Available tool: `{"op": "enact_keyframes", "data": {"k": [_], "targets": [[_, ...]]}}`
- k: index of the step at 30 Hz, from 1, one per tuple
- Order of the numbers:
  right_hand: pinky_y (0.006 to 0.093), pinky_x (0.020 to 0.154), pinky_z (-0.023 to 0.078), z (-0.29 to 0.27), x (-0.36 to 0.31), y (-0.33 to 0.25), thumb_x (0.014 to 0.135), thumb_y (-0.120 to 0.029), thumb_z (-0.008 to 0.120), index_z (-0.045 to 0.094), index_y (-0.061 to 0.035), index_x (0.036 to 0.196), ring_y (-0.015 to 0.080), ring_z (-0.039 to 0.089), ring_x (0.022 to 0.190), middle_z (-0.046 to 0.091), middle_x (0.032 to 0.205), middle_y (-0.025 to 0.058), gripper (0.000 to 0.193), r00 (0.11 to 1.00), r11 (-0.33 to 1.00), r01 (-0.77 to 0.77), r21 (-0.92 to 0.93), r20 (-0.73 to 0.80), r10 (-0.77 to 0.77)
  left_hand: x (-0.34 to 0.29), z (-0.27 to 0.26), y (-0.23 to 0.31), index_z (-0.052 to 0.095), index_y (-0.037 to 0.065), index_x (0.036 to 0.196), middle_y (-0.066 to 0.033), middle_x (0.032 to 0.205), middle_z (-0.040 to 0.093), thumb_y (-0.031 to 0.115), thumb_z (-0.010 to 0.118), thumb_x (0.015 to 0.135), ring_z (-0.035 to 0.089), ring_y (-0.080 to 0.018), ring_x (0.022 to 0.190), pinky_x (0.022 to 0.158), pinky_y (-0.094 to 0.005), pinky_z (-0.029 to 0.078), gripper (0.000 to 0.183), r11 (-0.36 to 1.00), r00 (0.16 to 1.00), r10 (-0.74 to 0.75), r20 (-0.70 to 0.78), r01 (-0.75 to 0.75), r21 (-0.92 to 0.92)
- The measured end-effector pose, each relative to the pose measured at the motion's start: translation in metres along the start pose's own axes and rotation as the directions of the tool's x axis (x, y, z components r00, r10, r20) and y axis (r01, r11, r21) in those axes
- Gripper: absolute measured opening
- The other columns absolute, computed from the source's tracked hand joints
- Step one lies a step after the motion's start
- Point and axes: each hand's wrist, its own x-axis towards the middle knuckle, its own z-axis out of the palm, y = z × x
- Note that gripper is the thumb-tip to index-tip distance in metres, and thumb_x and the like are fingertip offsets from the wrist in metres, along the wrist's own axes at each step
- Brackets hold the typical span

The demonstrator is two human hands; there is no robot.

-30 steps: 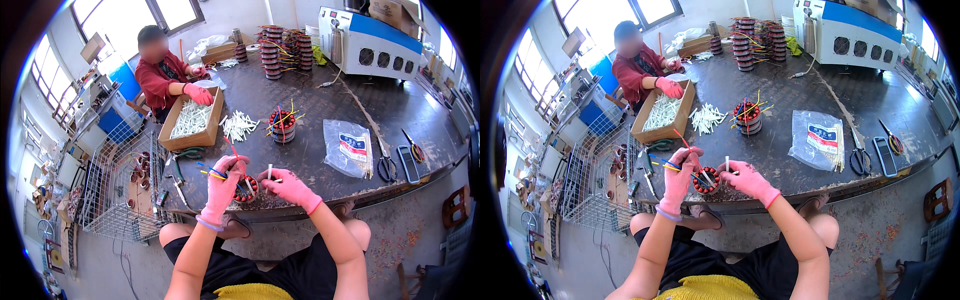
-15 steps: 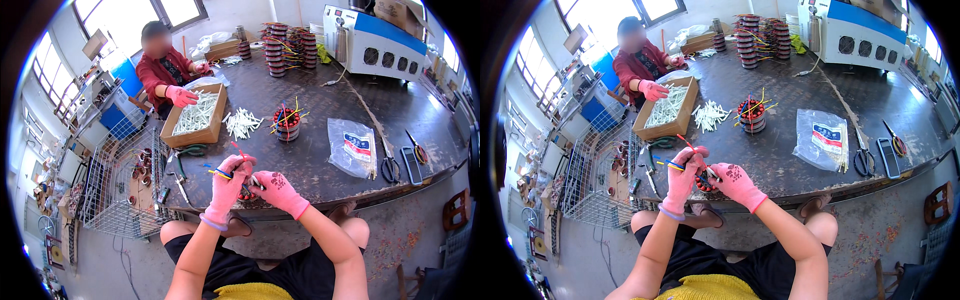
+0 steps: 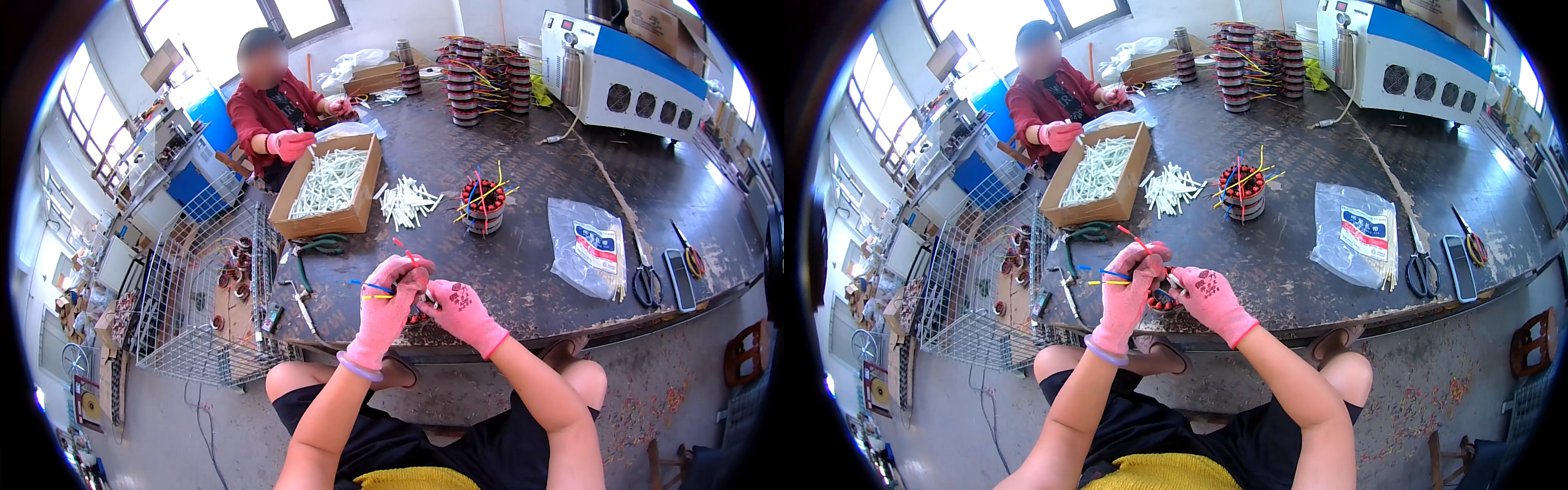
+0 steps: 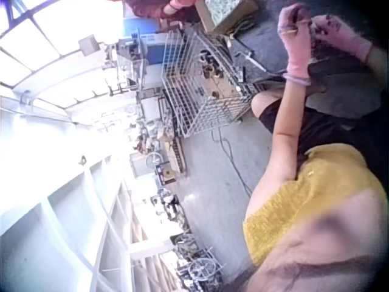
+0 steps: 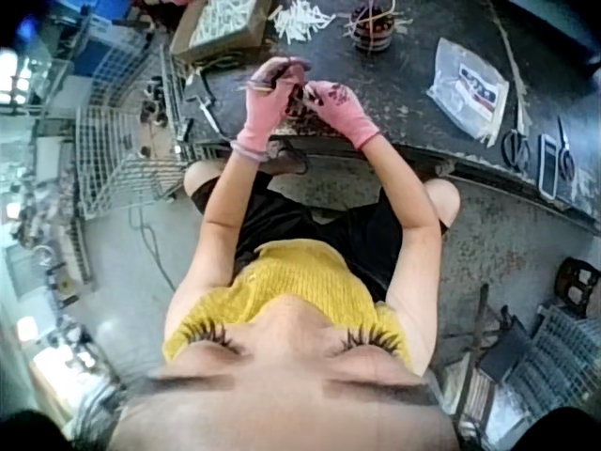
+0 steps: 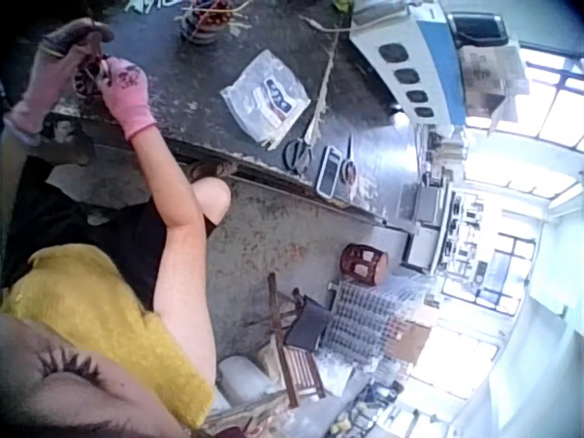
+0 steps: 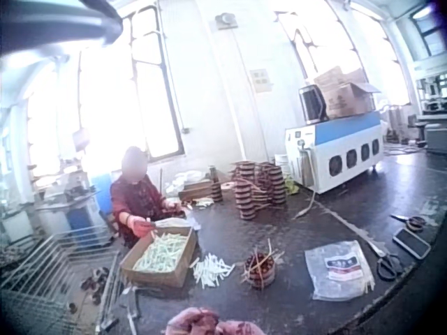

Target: The person inserts plastic insulation strips into the slots of a motor stator and winds colored wires through the core. They use a pair of scissors to trim wire ends and handle the components at a workbench.

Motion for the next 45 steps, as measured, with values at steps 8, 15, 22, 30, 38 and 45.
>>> {"op": "enact_keyframes", "data": {"k": [8, 15, 22, 30, 38, 45], "targets": [[0.0452, 0.074, 0.052, -0.003, 0.002, 0.009, 0.090, -0.025, 0.065, 0.062, -0.0061, 0.100, 0.0363, 0.065, 0.086, 0.067, 0.089, 0.0153, 0.022, 0.991, 1.000, -0.012, -0.010, 0.130, 0.013, 0.012, -0.005, 0.007, 0.065, -0.002, 0.104, -0.0007, 0.087, 0.064, 0.003, 0.056, 0.094, 0.051, -0.0045, 0.071, 0.065, -0.0205, 0.043, 0.015, 0.997, 0.998, -0.065, 0.015, 0.064, 0.053], [0.0459, 0.073, 0.050, 0.011, 0.002, 0.014, 0.087, -0.021, 0.066, 0.057, -0.0043, 0.091, 0.0360, 0.063, 0.085, 0.063, 0.085, 0.0152, 0.019, 0.996, 0.995, 0.049, -0.085, 0.075, -0.043, 0.013, 0.002, 0.002, 0.062, 0.000, 0.099, -0.0008, 0.090, 0.064, 0.003, 0.053, 0.095, 0.052, -0.0046, 0.073, 0.067, -0.0210, 0.046, 0.010, 0.996, 0.996, -0.083, -0.036, 0.083, 0.021], [0.0410, 0.082, 0.051, -0.042, 0.002, 0.003, 0.086, -0.019, 0.069, 0.059, -0.0028, 0.105, 0.0340, 0.066, 0.096, 0.066, 0.099, 0.0194, 0.027, 0.976, 0.984, -0.113, 0.138, 0.203, 0.084, 0.023, -0.003, 0.019, 0.057, -0.003, 0.121, -0.0037, 0.095, 0.063, 0.000, 0.059, 0.092, 0.055, -0.0068, 0.077, 0.071, -0.0230, 0.047, 0.029, 0.984, 0.987, -0.145, 0.070, 0.136, 0.114], [0.0256, 0.076, 0.052, -0.159, -0.008, -0.096, 0.097, -0.001, 0.056, 0.062, 0.0013, 0.117, 0.0098, 0.063, 0.085, 0.067, 0.099, 0.0041, 0.021, 0.933, 0.643, 0.162, 0.749, -0.329, 0.148, -0.001, -0.021, 0.002, 0.057, -0.002, 0.124, -0.0064, 0.103, 0.066, 0.002, 0.069, 0.089, 0.062, -0.0113, 0.095, 0.086, -0.0275, 0.051, 0.036, 0.917, 0.981, -0.188, 0.043, 0.160, 0.364], [0.0231, 0.072, 0.051, -0.140, -0.002, -0.092, 0.097, -0.005, 0.058, 0.065, -0.0025, 0.118, 0.0080, 0.061, 0.085, 0.066, 0.101, 0.0061, 0.022, 0.956, 0.637, 0.172, 0.752, -0.283, 0.076, -0.005, -0.022, -0.008, 0.071, 0.003, 0.102, -0.0072, 0.090, 0.067, 0.007, 0.069, 0.087, 0.064, -0.0175, 0.086, 0.081, -0.0297, 0.050, 0.015, 0.857, 0.998, 0.035, 0.052, -0.057, 0.513], [0.0326, 0.081, 0.051, -0.133, 0.003, -0.089, 0.090, -0.005, 0.064, 0.071, -0.0075, 0.111, 0.0215, 0.061, 0.098, 0.060, 0.106, 0.0101, 0.022, 0.926, 0.858, 0.333, 0.390, -0.305, -0.221, -0.013, -0.028, -0.010, 0.065, 0.000, 0.104, -0.0001, 0.088, 0.064, 0.001, 0.058, 0.095, 0.055, -0.0064, 0.083, 0.074, -0.0221, 0.046, 0.012, 0.987, 0.989, -0.148, 0.026, 0.146, 0.064]]}}
